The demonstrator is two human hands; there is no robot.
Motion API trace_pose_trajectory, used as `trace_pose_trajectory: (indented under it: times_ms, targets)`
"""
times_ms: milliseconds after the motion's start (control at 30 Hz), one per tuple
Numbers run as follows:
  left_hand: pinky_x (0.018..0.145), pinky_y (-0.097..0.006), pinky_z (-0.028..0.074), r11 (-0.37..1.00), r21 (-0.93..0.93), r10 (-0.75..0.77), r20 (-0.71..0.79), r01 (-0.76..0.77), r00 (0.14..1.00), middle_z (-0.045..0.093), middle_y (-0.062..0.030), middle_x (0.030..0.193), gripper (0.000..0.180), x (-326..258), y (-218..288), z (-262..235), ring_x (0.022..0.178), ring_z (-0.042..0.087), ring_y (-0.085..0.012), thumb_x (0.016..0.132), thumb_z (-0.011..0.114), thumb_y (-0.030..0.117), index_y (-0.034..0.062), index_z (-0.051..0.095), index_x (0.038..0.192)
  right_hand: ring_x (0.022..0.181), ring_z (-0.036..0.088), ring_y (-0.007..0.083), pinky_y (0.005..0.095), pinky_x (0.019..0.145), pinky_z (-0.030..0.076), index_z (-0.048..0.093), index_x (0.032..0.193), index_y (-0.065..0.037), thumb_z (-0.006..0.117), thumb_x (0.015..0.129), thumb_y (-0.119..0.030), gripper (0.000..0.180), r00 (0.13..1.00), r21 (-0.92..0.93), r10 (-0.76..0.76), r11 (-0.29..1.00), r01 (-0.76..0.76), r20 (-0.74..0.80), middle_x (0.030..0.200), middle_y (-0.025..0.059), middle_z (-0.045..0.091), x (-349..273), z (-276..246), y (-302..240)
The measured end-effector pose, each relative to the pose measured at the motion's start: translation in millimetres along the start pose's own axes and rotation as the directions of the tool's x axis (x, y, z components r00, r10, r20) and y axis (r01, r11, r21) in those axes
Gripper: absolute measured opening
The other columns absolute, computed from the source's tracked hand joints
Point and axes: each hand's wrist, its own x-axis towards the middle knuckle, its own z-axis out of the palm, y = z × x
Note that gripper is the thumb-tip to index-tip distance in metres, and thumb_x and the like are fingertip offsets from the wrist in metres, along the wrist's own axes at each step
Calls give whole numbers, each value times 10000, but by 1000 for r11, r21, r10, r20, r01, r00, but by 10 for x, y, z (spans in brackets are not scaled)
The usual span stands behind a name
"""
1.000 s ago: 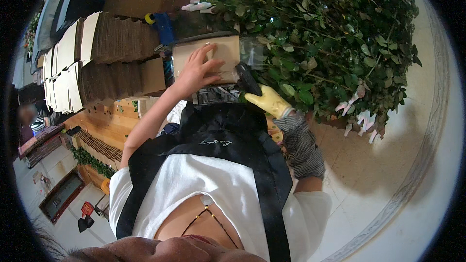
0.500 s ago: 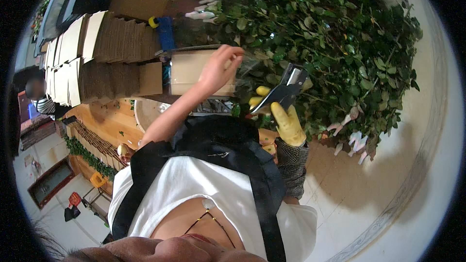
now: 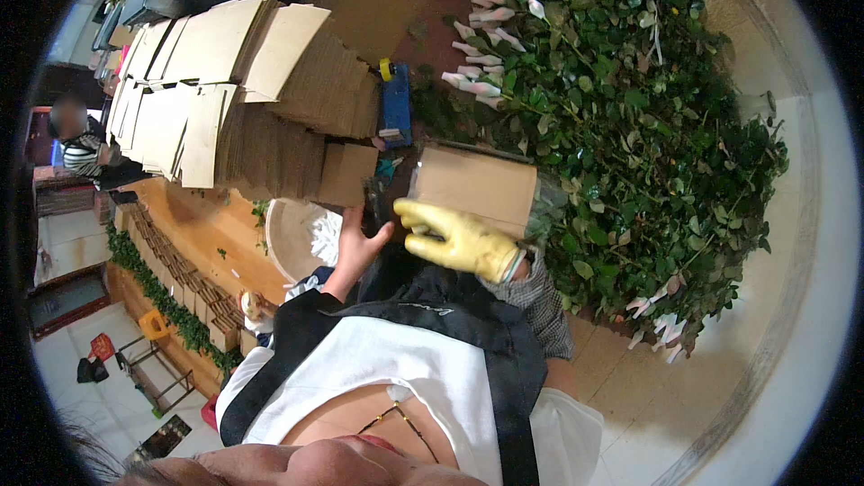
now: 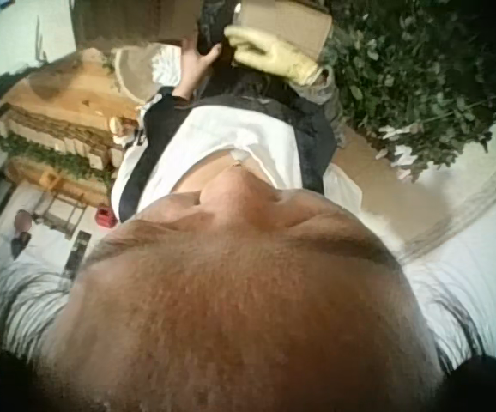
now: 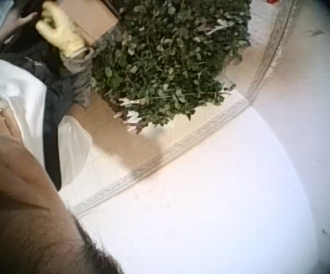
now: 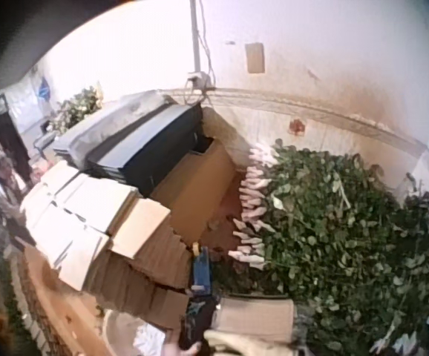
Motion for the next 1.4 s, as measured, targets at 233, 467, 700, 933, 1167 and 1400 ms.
trace_pose_trajectory:
  times_ms: [233,467,700,933,1167,1400]
  targets:
    - [828,-443,493,905,419,-97,378,-77,921,533,-161,1049,630,204,-431,351,1013,563,-344,707,753,426,-8,582,1131,1296,478,256,332,1083,387,357,1426,53,552,964,-98,524,738,178,-106,939,296,-667,1398,207,479,1646,-296,257]
    - [876,-452,454,908,390,62,232,-151,971,525,-151,1163,622,326,-646,633,1070,538,-329,796,694,405,18,530,1255,1124,593,273,336,938,465,500,1297,55,612,941,-329,535,788,536,503,800,-269,-356,1235,195,607,2455,-561,1163]
    - [925,-481,424,951,287,24,310,-118,950,557,-174,1188,526,269,-793,155,1122,514,-362,844,640,376,70,554,1262,787,656,206,336,693,568,621,1028,8,582,960,-238,258,733,741,529,670,-51,-428,878,102,669,1876,224,293]
    - [893,-509,431,915,381,11,305,-133,952,560,-168,1131,444,495,-933,114,1059,532,-389,846,641,357,76,585,1185,781,672,219,356,683,558,644,1057,-31,542,956,-326,328,522,529,690,722,-446,-502,936,112,693,2182,398,1579]
    - [865,-513,449,916,366,85,221,-164,971,589,-193,1104,392,515,-982,-20,1039,545,-401,844,637,307,55,605,1142,891,658,387,444,783,524,673,1000,-31,577,888,-332,335,740,-298,197,826,-478,-643,977,182,693,1884,773,725]
    - [917,-464,427,966,143,187,199,-217,962,614,-155,1097,302,468,-606,-172,1033,549,-377,876,629,258,72,647,1113,812,681,234,325,746,563,639,1018,57,514,997,-288,368,835,390,415,881,-269,-362,959,158,694,583,-235,-146]
